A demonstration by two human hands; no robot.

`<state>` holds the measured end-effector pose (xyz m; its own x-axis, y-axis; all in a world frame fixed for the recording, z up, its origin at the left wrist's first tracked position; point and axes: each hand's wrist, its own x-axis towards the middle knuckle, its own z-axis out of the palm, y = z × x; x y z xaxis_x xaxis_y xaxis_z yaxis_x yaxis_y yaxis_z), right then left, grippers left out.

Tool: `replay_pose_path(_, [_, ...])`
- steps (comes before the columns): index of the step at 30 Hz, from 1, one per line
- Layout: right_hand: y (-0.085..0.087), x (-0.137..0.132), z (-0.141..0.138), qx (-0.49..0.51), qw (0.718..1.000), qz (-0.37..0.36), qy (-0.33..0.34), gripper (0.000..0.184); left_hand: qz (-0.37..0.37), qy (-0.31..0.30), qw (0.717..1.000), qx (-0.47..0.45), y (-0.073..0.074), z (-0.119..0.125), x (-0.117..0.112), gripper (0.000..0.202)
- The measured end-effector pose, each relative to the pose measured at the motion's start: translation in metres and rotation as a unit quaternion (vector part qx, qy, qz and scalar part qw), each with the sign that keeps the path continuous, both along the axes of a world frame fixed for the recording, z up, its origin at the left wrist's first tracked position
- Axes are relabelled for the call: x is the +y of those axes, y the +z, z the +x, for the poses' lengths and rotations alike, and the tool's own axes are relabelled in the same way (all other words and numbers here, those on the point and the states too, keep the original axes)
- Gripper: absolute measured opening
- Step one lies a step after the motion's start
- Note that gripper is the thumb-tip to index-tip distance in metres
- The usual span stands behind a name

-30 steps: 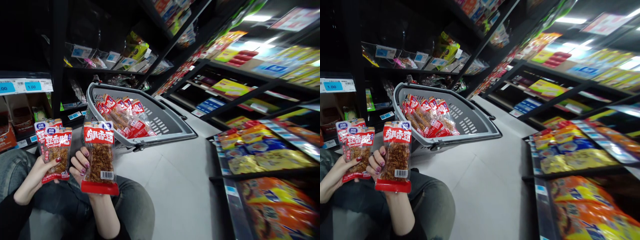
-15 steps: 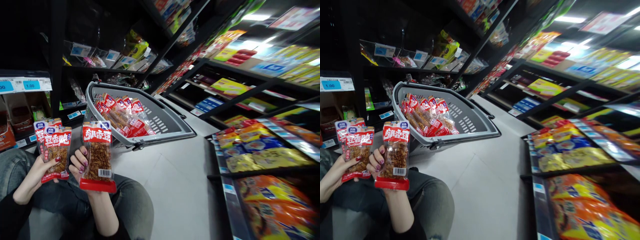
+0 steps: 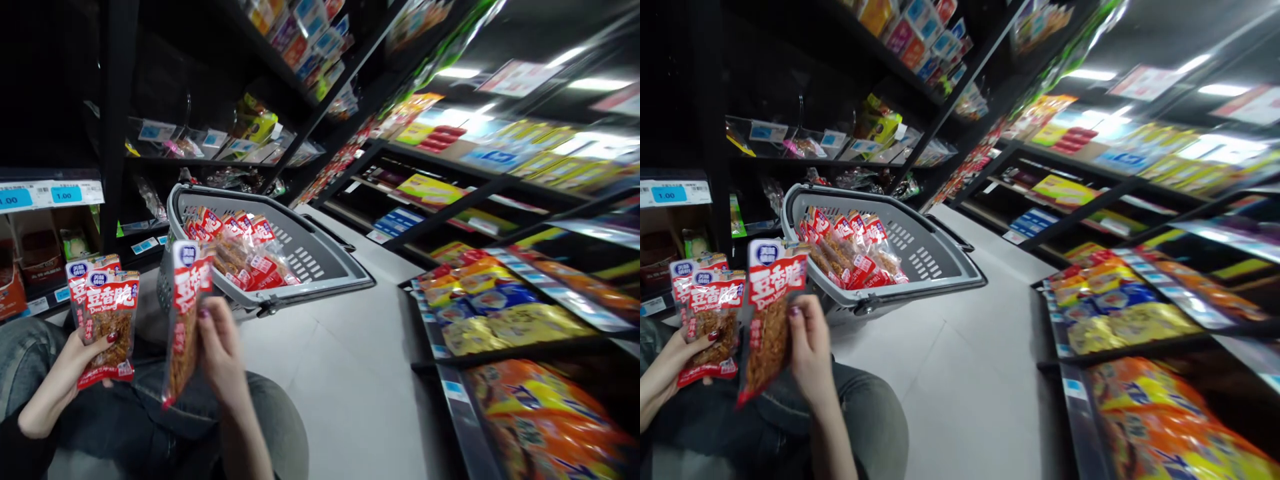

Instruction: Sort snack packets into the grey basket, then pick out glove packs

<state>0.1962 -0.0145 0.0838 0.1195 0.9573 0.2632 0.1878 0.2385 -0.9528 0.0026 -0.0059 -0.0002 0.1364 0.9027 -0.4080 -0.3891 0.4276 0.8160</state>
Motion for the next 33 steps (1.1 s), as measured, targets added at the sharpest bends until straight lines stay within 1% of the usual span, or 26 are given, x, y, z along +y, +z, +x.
replay_pose_path(1, [0.019,-0.002,0.012,-0.109,0.989,0.058,-0.081,0.019,0.001,-0.006,1.0,-0.003,0.0,0.0,0.0,0.047])
replay_pose_path(2, [0.04,-0.003,0.023,-0.204,0.959,0.11,-0.162,0.017,0.002,-0.01,1.0,-0.005,0.0,0.0,-0.001,0.048])
replay_pose_path(3, [0.062,-0.001,0.033,-0.287,0.915,0.154,-0.238,0.017,0.003,-0.009,1.0,-0.006,0.0,0.0,-0.001,0.05])
replay_pose_path(4, [0.084,0.002,0.041,-0.366,0.867,0.173,-0.289,0.019,0.005,-0.007,1.0,-0.006,0.001,0.0,-0.002,0.051])
replay_pose_path(5, [0.104,0.008,0.047,-0.442,0.822,0.177,-0.313,0.021,0.007,-0.005,1.0,-0.005,0.002,0.0,-0.002,0.052])
replay_pose_path(6, [0.121,0.016,0.049,-0.515,0.781,0.163,-0.314,0.022,0.008,-0.001,1.0,-0.004,0.002,0.0,-0.003,0.053])
replay_pose_path(7, [0.136,0.026,0.049,-0.581,0.745,0.138,-0.298,0.022,0.009,0.001,1.0,-0.004,0.003,0.001,-0.003,0.054])
replay_pose_path(8, [0.146,0.036,0.046,-0.643,0.709,0.11,-0.269,0.021,0.01,0.002,1.0,-0.006,0.004,0.001,-0.004,0.054])
replay_pose_path(9, [0.152,0.045,0.041,-0.698,0.671,0.084,-0.236,0.02,0.01,0.003,1.0,-0.008,0.004,0.002,-0.004,0.055])
replay_pose_path(11, [0.154,0.063,0.027,-0.78,0.599,0.049,-0.173,0.018,0.014,0.002,1.0,-0.014,0.004,0.003,-0.004,0.054])
replay_pose_path(12, [0.152,0.069,0.019,-0.806,0.572,0.044,-0.147,0.018,0.016,0.0,1.0,-0.016,0.003,0.003,-0.004,0.054])
replay_pose_path(13, [0.148,0.075,0.012,-0.823,0.553,0.043,-0.124,0.019,0.017,-0.001,1.0,-0.018,0.002,0.003,-0.004,0.053])
replay_pose_path(14, [0.144,0.079,0.006,-0.832,0.544,0.045,-0.103,0.019,0.018,-0.002,1.0,-0.019,0.002,0.004,-0.003,0.052])
replay_pose_path(15, [0.141,0.082,0.001,-0.835,0.541,0.047,-0.085,0.019,0.019,-0.002,1.0,-0.022,0.001,0.004,-0.003,0.052])
replay_pose_path(18, [0.139,0.084,-0.007,-0.838,0.542,0.041,-0.058,0.018,0.021,0.0,0.999,-0.03,0.0,0.003,-0.003,0.051])
replay_pose_path(20, [0.144,0.083,-0.009,-0.837,0.542,0.032,-0.07,0.018,0.022,-0.002,0.999,-0.034,0.0,0.003,-0.003,0.05])
replay_pose_path(22, [0.147,0.081,-0.011,-0.832,0.546,0.022,-0.098,0.019,0.022,-0.005,0.999,-0.034,0.0,0.003,-0.003,0.05])
replay_pose_path(24, [0.146,0.08,-0.013,-0.824,0.554,0.006,-0.118,0.019,0.022,-0.009,0.999,-0.032,0.0,0.003,-0.003,0.049])
replay_pose_path(26, [0.141,0.082,-0.014,-0.819,0.563,-0.013,-0.11,0.019,0.021,-0.012,0.999,-0.031,0.0,0.003,-0.004,0.047])
replay_pose_path(29, [0.135,0.089,-0.011,-0.82,0.565,-0.03,-0.087,0.019,0.022,-0.012,0.999,-0.036,0.001,0.002,-0.004,0.046])
replay_pose_path(33, [0.138,0.1,-0.006,-0.829,0.556,-0.001,-0.066,0.022,0.018,-0.024,0.999,-0.038,0.001,0.001,-0.004,0.049])
